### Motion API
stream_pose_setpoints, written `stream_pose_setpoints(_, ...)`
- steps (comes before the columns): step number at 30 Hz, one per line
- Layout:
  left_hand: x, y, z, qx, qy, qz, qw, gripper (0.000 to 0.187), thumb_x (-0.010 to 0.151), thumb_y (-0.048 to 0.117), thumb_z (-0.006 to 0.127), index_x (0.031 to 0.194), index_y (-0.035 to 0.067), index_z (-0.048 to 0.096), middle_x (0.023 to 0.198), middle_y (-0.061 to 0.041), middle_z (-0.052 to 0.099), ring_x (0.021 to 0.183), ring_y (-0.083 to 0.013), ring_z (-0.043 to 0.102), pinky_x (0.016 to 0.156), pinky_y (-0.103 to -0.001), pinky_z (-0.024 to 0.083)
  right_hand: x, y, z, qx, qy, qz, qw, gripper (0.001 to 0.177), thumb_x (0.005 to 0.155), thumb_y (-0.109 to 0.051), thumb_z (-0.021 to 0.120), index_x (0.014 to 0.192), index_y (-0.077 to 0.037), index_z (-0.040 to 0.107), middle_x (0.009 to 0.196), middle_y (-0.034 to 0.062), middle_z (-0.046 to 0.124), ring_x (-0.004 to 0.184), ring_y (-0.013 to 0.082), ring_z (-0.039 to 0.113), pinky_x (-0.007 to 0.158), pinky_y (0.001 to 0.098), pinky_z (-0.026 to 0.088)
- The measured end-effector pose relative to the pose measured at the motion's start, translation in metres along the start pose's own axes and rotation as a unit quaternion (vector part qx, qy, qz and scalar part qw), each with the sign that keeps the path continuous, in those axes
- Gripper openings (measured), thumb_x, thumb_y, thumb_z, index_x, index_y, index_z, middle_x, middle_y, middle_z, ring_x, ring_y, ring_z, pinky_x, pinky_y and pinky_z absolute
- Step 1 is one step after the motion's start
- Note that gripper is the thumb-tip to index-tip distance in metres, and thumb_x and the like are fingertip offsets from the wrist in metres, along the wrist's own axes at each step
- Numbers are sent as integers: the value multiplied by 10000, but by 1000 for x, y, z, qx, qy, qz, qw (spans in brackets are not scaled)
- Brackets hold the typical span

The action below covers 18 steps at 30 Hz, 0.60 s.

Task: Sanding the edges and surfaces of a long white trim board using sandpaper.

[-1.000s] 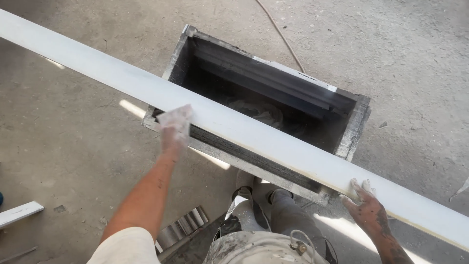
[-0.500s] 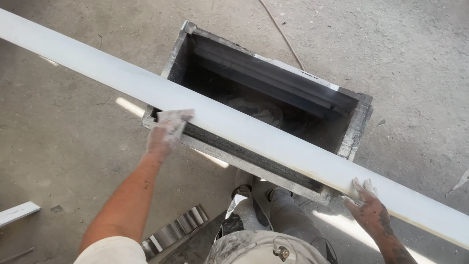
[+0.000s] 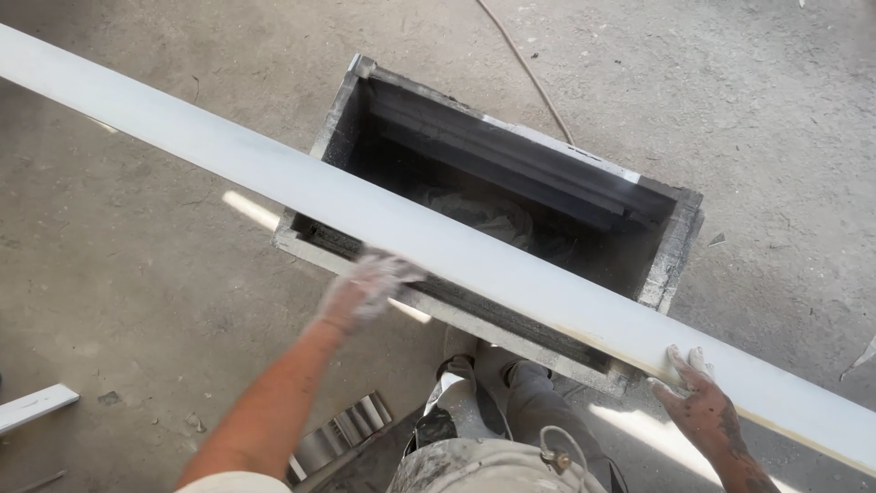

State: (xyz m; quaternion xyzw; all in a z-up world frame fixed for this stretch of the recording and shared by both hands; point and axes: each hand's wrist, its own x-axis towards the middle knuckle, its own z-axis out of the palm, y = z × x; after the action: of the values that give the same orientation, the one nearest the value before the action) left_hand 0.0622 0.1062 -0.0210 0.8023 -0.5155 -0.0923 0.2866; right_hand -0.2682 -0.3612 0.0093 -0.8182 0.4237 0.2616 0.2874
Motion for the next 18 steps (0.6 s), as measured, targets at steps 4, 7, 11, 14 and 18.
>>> stream_pose_setpoints(4,-36,-27,-77,149,123,-248,949,141,1032,33,581,1127,15,683,1129,-76,674,1005,-210,614,883,-267,553,6,3,5,13,27,-8,1000,779,792,-431,725,1525,-347,474,1733,91,177,1571,332,211,1179,512,342)
stream_pose_setpoints(7,-9,21,-82,15,301,-145,942,306,1029,-65,547,1330,-91,593,1424,-178,631,1300,-279,626,1100,-323,518,-15,-9,-1,33,16,24,999,782,803,-375,744,1533,-336,468,1732,62,187,1598,309,136,1215,469,283)
stream_pose_setpoints(11,37,50,41,29,200,-92,975,278,979,-61,384,1081,-41,642,1437,-131,605,491,-89,369,338,-211,302,-13,-15,-5,13,4,-21,1000,789,833,-430,675,1560,-306,394,1721,162,97,1590,394,74,1225,599,216)
stream_pose_setpoints(14,95,162,100,66,152,-116,979,287,950,1,665,677,74,712,664,-36,642,776,-228,563,662,-287,562,-19,-21,-5,21,-2,-22,1000,810,853,-424,653,1583,-286,329,1705,202,47,1585,414,21,1235,628,139)
stream_pose_setpoints(18,82,148,81,-110,-97,-71,987,381,1090,210,428,1376,34,609,1442,-128,624,1390,-261,547,1275,-392,348,-11,-11,-2,-1,-4,-9,1000,803,814,-469,690,1552,-331,406,1731,129,84,1575,399,117,1219,629,217)
